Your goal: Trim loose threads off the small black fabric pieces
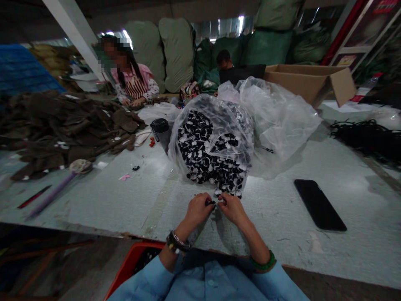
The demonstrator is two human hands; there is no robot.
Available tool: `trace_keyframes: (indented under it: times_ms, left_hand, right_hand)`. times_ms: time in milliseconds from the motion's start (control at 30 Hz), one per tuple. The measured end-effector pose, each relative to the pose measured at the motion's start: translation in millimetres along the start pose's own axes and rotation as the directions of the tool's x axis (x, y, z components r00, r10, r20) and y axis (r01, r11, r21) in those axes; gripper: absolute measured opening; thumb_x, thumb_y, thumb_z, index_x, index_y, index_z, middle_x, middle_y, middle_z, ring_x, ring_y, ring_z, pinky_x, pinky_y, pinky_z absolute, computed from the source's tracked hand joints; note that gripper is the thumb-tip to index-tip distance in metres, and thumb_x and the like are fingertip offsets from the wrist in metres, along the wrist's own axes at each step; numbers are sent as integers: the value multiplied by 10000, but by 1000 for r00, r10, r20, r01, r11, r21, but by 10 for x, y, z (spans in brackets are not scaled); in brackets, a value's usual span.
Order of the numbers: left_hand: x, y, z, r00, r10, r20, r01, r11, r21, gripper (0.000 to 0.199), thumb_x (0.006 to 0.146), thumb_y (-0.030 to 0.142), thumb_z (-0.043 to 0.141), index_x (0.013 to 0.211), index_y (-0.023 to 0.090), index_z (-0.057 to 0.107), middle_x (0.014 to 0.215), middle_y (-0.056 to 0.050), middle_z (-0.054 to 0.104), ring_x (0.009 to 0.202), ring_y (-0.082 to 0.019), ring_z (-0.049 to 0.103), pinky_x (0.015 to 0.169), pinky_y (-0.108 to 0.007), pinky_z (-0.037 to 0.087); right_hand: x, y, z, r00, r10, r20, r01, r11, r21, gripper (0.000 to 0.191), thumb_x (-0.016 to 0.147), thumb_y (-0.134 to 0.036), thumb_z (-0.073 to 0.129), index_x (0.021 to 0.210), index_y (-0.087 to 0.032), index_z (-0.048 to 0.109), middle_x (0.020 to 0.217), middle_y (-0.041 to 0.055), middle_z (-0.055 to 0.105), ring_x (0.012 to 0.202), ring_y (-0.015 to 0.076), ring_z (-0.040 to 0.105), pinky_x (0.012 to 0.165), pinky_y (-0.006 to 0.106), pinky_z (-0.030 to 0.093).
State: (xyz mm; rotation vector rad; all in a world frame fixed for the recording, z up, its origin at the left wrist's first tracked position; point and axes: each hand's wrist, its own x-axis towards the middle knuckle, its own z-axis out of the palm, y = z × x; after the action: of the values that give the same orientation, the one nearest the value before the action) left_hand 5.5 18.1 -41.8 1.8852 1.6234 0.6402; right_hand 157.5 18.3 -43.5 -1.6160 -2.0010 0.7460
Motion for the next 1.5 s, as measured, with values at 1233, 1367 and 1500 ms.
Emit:
trace_keyframes:
  times_ms: [1233,1367,1500]
  left_hand:
    - [-248,239,-450,971,-231,-54,44,399,-916,160,623,157,597,773,146,543,614,26,576,503,-71,505,502,-206,375]
    - [-262,304,-440,968,-251,-11,78,339,-937,196,602,157,615,782,132,541,623,12,575,503,-77,508,503,-211,381]
    - [-292,368,-443,970,-241,8,91,334,-938,187,609,162,611,780,125,546,619,6,569,499,-75,498,489,-208,377]
  right_hand:
    - [-310,-409,-197,973,-205,-107,231,884,407,295,841,-293,305,732,-166,548,678,24,565,628,116,512,614,223,375]
    - [-348,-524,-180,940,-229,-254,299,909,289,199,805,-279,397,886,-165,539,763,52,580,689,142,524,636,240,389]
    - [-333,-560,-155,905,-263,-335,339,921,193,213,811,-270,389,915,-146,528,774,71,580,714,156,531,657,257,399]
